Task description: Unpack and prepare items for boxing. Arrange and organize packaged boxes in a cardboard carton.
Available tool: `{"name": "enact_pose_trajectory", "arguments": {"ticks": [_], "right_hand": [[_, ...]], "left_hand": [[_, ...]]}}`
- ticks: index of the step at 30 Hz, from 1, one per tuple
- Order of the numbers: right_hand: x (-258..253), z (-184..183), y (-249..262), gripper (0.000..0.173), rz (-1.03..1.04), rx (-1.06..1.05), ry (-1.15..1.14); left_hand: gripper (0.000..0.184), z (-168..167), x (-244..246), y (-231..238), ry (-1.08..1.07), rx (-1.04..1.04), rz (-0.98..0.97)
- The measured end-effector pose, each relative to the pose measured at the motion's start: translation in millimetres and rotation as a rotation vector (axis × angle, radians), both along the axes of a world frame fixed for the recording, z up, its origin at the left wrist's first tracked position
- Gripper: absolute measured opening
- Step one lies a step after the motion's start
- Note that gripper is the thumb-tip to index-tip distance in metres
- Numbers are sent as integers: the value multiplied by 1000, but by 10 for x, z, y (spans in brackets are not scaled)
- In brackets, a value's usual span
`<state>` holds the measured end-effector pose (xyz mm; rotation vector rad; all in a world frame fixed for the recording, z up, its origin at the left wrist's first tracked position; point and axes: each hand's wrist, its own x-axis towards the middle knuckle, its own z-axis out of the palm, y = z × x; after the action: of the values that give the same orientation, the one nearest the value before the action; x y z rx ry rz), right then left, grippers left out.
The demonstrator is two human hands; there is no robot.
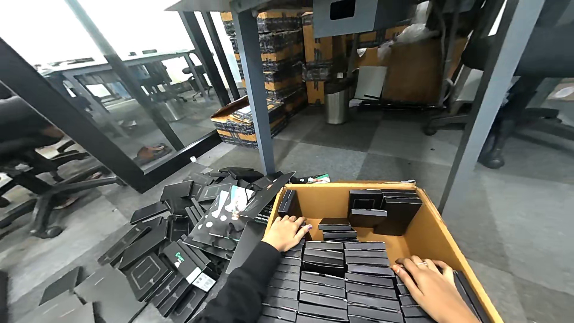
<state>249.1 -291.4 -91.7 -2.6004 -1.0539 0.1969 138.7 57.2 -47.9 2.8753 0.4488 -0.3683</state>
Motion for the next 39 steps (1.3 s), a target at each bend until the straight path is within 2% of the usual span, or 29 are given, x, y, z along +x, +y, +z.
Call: {"name": "enact_pose_trajectory", "arguments": {"ticks": [12, 23, 25, 28, 29, 33, 39], "right_hand": [[33, 3, 6, 53, 1, -24, 26], [14, 19, 8, 53, 2, -25, 32], [17, 18, 6, 53, 8, -18, 24], [21, 16, 10, 54, 8, -16, 18], [20, 7, 5, 54, 9, -5, 11], [18, -11, -5, 54, 9, 12, 10], [10, 15, -1, 53, 3, 0, 21]], "left_hand": [[73, 114, 166, 65, -55, 26, 204], [51, 63, 117, -83, -200, 103, 350], [52, 42, 120, -146, -238, 125, 354], [54, -97, 138, -246, -435, 80, 209], [55, -115, 167, -293, -428, 44, 131], [60, -55, 389, -521, -213, -80, -174], [82, -55, 809, -558, 109, -119, -260]]}}
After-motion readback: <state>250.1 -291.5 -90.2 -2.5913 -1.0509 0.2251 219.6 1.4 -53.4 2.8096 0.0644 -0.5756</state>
